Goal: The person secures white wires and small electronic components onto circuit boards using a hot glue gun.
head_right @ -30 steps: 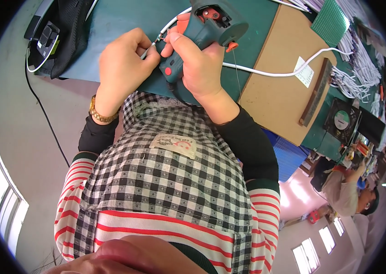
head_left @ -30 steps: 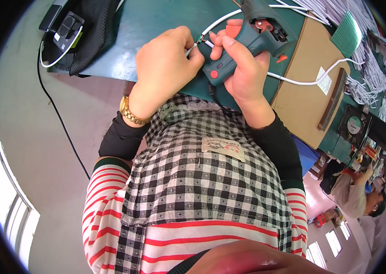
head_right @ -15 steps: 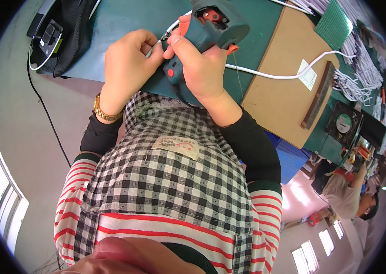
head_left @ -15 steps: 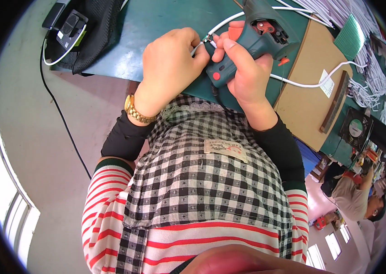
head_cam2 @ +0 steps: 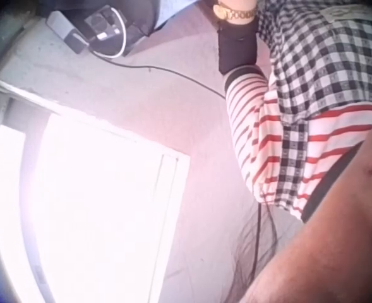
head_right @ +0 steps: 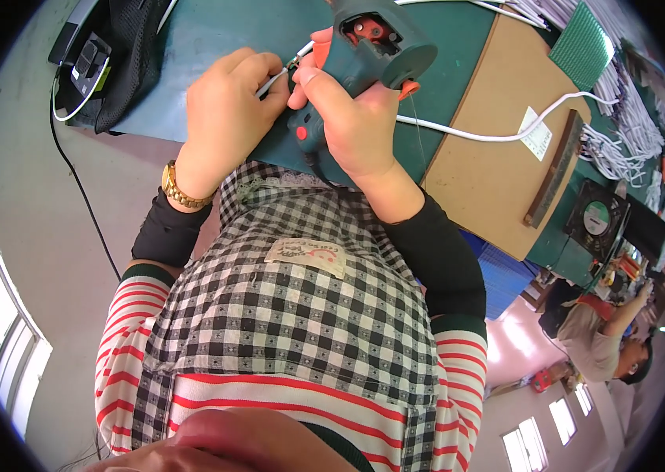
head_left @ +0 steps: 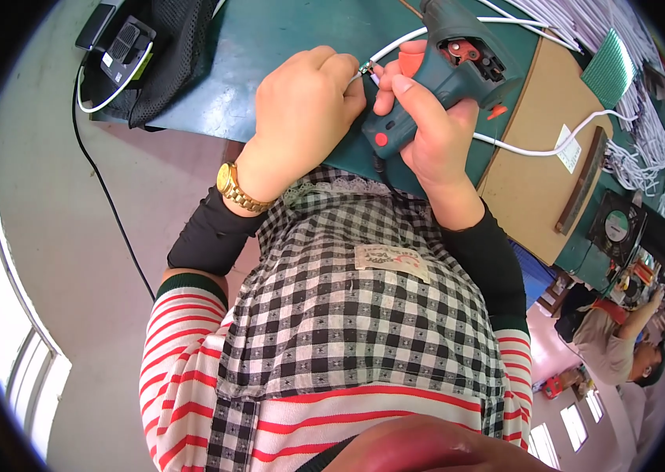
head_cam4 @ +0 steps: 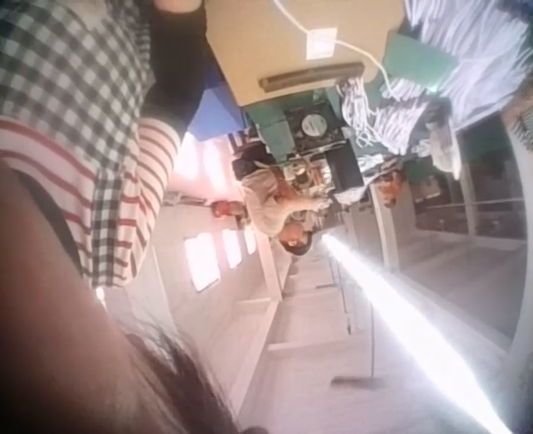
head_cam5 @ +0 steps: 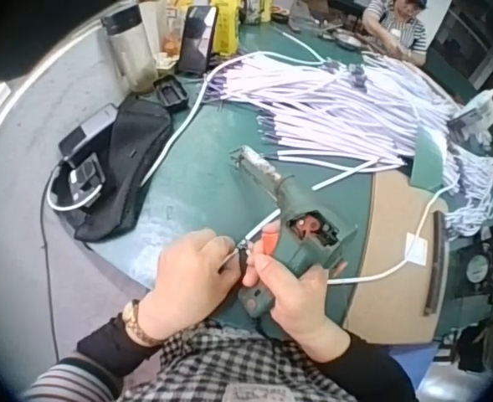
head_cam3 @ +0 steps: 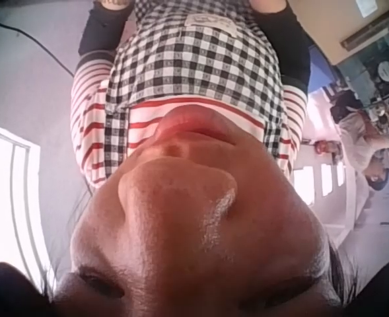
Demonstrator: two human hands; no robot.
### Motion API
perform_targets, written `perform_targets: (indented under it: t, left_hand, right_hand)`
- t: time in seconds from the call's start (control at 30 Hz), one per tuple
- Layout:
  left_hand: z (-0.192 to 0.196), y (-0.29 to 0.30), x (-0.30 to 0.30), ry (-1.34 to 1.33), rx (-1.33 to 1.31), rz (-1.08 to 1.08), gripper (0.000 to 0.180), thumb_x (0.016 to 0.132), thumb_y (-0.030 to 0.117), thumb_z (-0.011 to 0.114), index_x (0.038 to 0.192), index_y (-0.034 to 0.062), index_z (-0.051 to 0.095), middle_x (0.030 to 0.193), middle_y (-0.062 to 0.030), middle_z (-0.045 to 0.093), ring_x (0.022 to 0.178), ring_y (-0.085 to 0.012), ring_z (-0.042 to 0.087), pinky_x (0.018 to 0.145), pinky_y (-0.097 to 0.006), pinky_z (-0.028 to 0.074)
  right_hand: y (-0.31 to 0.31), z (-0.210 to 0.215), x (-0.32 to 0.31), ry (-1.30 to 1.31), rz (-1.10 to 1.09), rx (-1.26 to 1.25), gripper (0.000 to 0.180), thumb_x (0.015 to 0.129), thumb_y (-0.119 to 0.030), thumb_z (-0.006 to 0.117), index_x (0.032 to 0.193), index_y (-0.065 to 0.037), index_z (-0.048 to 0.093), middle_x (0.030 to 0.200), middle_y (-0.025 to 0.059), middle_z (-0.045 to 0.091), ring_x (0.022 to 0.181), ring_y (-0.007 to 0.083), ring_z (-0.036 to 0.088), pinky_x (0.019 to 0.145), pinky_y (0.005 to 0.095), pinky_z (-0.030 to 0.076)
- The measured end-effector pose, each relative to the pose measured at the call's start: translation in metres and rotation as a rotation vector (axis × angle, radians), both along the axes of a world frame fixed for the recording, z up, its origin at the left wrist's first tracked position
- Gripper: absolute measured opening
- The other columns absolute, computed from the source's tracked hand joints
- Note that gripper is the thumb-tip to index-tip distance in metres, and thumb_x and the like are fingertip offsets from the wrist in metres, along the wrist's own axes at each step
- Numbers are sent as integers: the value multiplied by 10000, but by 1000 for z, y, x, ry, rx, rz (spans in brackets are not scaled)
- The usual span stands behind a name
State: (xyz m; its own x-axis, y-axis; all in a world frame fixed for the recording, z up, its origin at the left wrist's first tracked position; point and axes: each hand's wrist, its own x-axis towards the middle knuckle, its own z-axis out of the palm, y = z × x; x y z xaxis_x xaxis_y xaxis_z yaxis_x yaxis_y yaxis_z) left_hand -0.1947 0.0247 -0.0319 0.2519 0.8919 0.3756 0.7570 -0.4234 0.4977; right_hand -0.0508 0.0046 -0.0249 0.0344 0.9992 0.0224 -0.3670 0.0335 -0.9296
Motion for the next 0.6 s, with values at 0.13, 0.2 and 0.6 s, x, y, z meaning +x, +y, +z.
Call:
perform_targets:
  t: [0.13,0.2,0.6]
  left_hand:
    - [-7,4,-2,-29,109,-58,62,659,86,639,720,80,626,641,-54,544,594,-246,577,515,-351,469]
    - [-7,5,-2,-48,95,-68,61,659,92,641,718,79,632,643,-50,550,594,-242,580,515,-347,469]
    - [6,6,0,-96,-150,-3,89,652,156,632,691,76,630,642,-60,587,599,-250,593,522,-353,456]
  right_hand:
    - [1,0,1,42,-8,-13,266,808,-21,540,1066,13,485,817,122,591,631,179,568,918,441,439]
    - [0,0,2,70,-8,-16,272,808,-23,539,1072,8,483,818,119,589,635,178,568,932,452,428]
    - [-2,1,2,75,3,13,297,807,-44,548,1091,2,473,821,111,589,644,181,572,950,452,399]
